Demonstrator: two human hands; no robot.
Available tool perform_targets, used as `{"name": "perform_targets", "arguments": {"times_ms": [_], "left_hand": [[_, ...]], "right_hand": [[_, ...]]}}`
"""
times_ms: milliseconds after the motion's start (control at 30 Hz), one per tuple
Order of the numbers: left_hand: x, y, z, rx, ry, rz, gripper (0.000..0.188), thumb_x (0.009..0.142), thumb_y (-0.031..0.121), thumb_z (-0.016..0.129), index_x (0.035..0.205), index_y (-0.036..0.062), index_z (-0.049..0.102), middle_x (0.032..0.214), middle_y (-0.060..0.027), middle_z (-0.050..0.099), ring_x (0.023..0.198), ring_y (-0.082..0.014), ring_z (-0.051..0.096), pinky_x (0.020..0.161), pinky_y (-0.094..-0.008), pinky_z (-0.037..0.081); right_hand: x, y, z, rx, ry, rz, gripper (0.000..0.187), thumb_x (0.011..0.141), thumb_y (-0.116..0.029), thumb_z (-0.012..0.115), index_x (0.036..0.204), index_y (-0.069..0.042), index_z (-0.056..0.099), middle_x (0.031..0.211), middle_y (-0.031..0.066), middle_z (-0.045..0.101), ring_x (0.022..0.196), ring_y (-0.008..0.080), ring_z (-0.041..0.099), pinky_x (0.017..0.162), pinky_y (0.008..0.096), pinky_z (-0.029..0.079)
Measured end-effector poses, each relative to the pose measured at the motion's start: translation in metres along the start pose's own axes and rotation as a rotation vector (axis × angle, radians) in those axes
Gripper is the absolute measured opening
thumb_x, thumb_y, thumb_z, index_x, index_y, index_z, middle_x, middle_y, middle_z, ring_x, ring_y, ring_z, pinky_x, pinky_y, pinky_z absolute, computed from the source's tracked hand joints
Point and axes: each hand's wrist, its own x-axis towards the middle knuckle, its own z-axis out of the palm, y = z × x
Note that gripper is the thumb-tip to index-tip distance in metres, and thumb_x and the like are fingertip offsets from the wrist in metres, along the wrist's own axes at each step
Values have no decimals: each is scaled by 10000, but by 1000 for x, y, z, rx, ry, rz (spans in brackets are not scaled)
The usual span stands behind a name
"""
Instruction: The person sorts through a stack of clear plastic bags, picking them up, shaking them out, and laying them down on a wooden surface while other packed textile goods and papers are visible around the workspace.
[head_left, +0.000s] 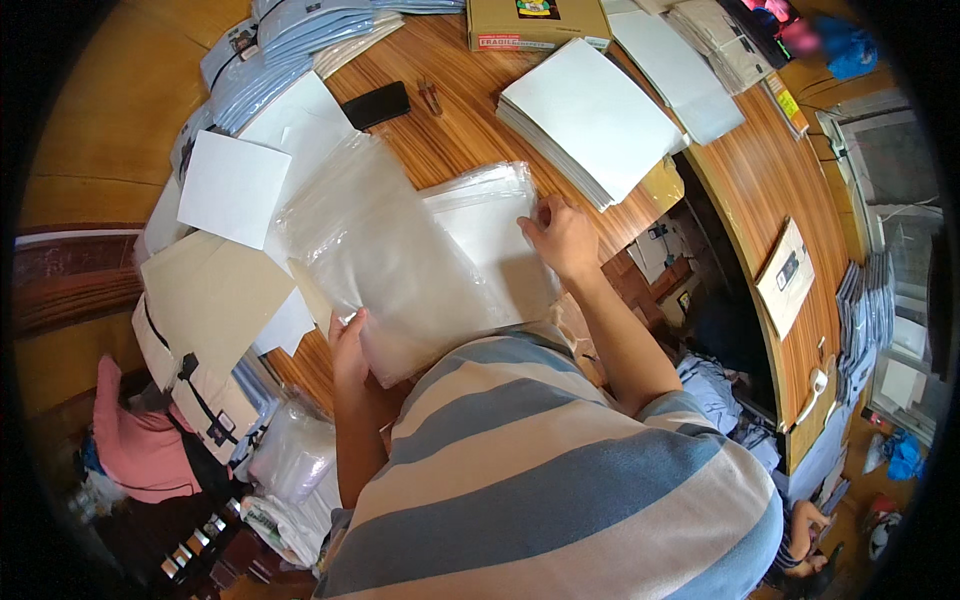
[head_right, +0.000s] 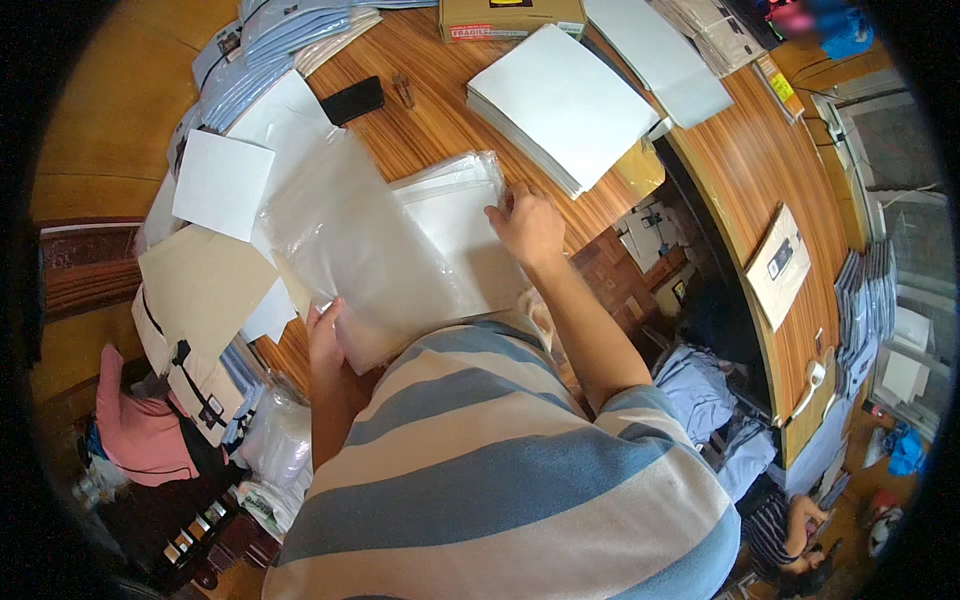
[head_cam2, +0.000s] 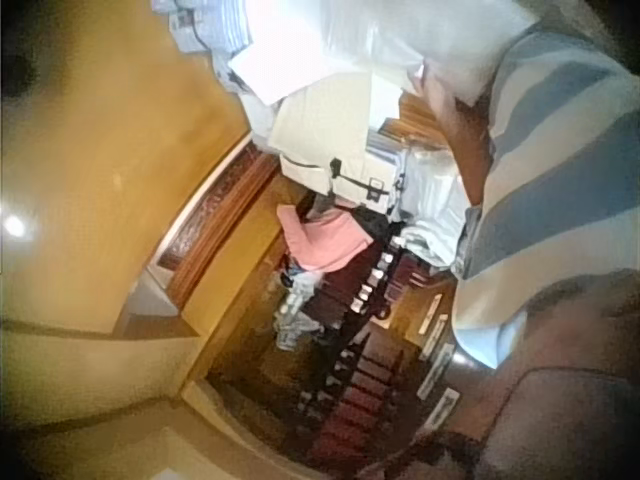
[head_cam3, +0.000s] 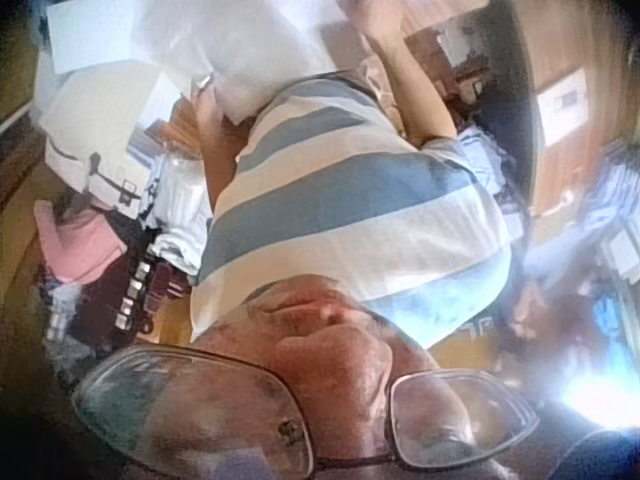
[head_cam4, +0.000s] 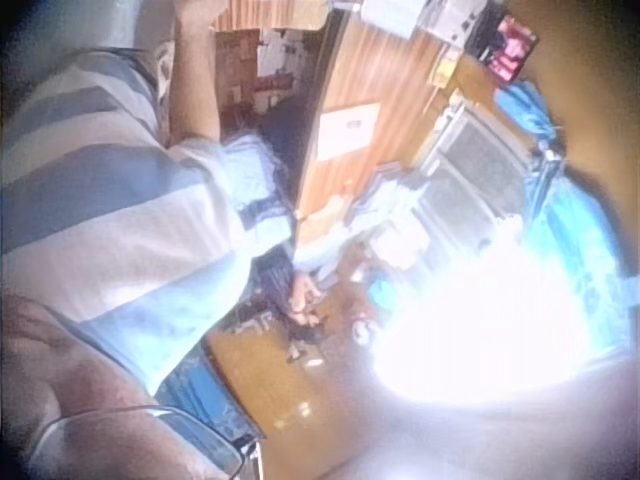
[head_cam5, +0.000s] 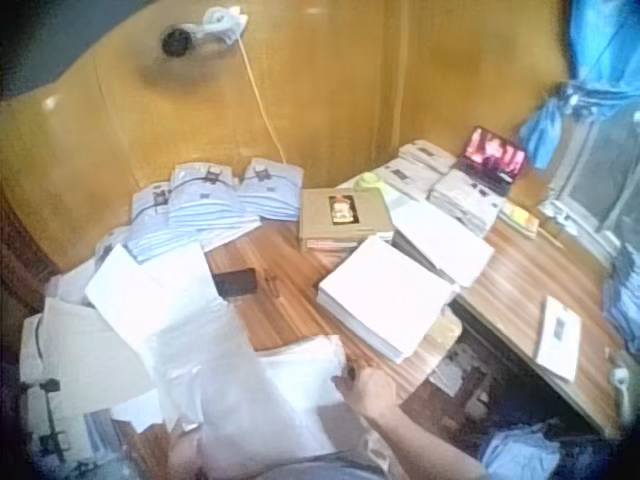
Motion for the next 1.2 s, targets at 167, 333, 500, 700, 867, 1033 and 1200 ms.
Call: {"name": "perform_targets", "arguments": {"times_ms": [167,333,500,700,867,1033,1200], "left_hand": [[-3,5,7,27,-8,-10,425,981,76,662,1380,57,518,1156,-35,649,1036,-157,620,920,-317,501],[-6,9,18,-42,-56,36,411,990,63,647,1381,43,520,1138,-38,657,1025,-153,622,920,-321,502],[-2,3,10,-11,-42,24,415,985,50,649,1380,35,520,1142,-43,655,1037,-154,620,922,-324,504],[-1,3,6,29,-24,32,445,984,48,651,1405,39,506,1149,-56,653,1042,-165,622,931,-327,508],[-8,11,20,-24,1,-31,450,986,42,645,1413,42,502,1161,-54,652,1048,-160,620,939,-326,506],[-8,6,17,-6,-45,41,442,991,43,635,1412,41,499,1165,-47,657,1037,-148,620,929,-319,505],[-6,3,16,-34,-34,25,436,992,36,627,1411,34,505,1173,-47,656,1046,-155,619,936,-316,500]], "right_hand": [[-1,13,4,65,-9,7,269,914,-243,702,985,15,671,899,211,713,828,405,693,759,481,550],[-1,0,4,372,19,-1,214,925,-163,694,1013,27,652,909,222,713,829,392,701,764,448,555],[-2,0,11,471,-45,49,229,929,-162,701,981,56,659,842,214,712,769,348,716,713,422,552],[-4,-17,-16,259,-148,-100,148,908,-139,699,945,0,735,808,212,722,770,408,707,711,466,554],[-6,-13,-8,61,-108,-61,149,888,-149,717,946,-15,750,884,234,718,815,411,703,739,460,556],[-2,-17,2,319,-41,-38,161,853,-135,756,915,13,744,942,236,699,843,383,700,773,431,559],[3,-14,11,376,-24,-49,154,826,-108,776,898,24,743,956,231,672,825,349,689,765,417,555]]}}
